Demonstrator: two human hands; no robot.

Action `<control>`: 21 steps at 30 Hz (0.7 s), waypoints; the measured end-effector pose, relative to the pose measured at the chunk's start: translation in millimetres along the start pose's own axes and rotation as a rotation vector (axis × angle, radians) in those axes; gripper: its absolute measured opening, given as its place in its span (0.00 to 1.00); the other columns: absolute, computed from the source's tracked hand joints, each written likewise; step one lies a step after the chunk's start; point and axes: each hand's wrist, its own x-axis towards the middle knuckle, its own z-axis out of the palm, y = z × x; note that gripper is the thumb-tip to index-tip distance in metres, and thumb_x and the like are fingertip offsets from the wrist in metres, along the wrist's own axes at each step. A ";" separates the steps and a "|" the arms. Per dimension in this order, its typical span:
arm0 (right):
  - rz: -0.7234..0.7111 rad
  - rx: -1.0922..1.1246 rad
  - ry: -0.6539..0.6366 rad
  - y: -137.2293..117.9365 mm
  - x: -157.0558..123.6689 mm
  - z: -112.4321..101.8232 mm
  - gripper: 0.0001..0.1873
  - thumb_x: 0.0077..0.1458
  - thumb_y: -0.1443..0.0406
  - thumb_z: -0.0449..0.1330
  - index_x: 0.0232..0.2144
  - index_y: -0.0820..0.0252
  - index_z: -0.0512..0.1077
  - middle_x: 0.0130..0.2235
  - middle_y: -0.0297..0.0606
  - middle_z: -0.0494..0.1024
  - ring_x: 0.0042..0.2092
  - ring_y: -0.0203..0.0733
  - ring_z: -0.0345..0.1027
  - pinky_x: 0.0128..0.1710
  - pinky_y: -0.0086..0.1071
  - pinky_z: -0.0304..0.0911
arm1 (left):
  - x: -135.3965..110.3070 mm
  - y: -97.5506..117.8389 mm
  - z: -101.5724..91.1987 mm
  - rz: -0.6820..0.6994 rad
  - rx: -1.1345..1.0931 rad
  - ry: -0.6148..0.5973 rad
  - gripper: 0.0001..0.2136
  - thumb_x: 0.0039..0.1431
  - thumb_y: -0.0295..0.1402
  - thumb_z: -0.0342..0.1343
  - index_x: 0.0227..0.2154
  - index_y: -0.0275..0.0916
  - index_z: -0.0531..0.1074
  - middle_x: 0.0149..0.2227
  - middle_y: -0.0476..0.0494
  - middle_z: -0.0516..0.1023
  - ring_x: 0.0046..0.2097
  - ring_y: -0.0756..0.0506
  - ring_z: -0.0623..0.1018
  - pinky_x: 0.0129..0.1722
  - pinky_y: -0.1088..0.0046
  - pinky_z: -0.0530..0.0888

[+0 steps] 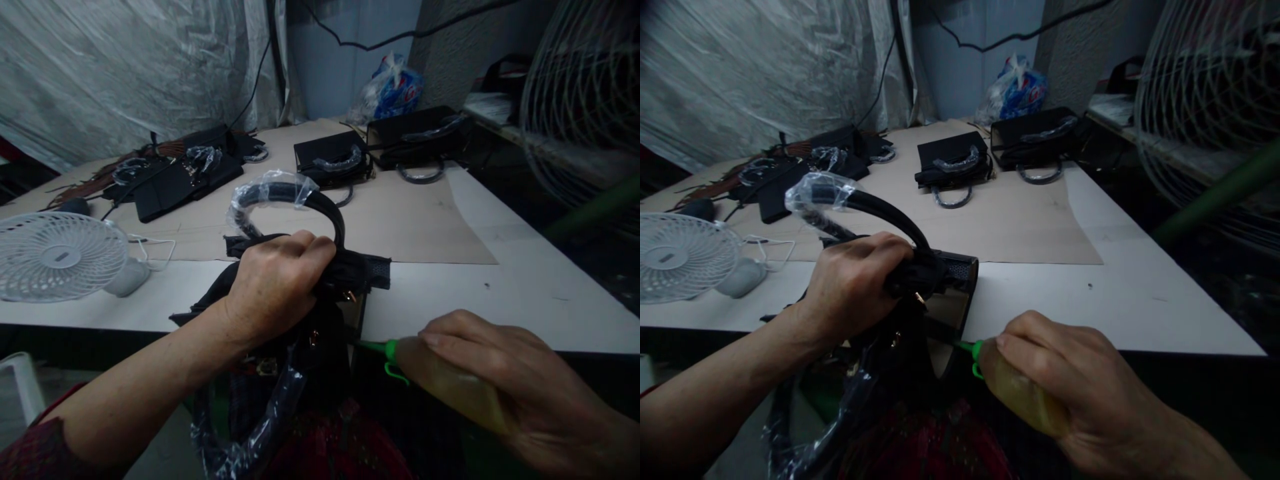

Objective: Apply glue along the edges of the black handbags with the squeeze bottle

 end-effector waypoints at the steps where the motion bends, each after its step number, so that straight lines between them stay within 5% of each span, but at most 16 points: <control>1: 0.010 -0.023 0.016 0.4 0.3 0.2 0.27 0.63 0.71 0.57 0.62 0.51 0.63 0.44 0.41 0.75 0.36 0.44 0.74 0.29 0.35 0.68 | -0.2 0.1 -0.1 -0.003 0.003 0.000 0.10 0.54 0.24 0.53 0.38 0.38 0.75 0.36 0.43 0.83 0.33 0.43 0.83 0.27 0.69 0.73; 21: 0.049 0.037 0.066 -7.1 6.2 2.2 0.18 0.67 0.68 0.55 0.58 0.52 0.65 0.40 0.40 0.75 0.35 0.44 0.74 0.26 0.35 0.69 | -1.3 1.5 -2.5 -0.019 -0.017 -0.030 0.08 0.55 0.25 0.54 0.37 0.37 0.74 0.37 0.42 0.83 0.34 0.42 0.83 0.28 0.68 0.75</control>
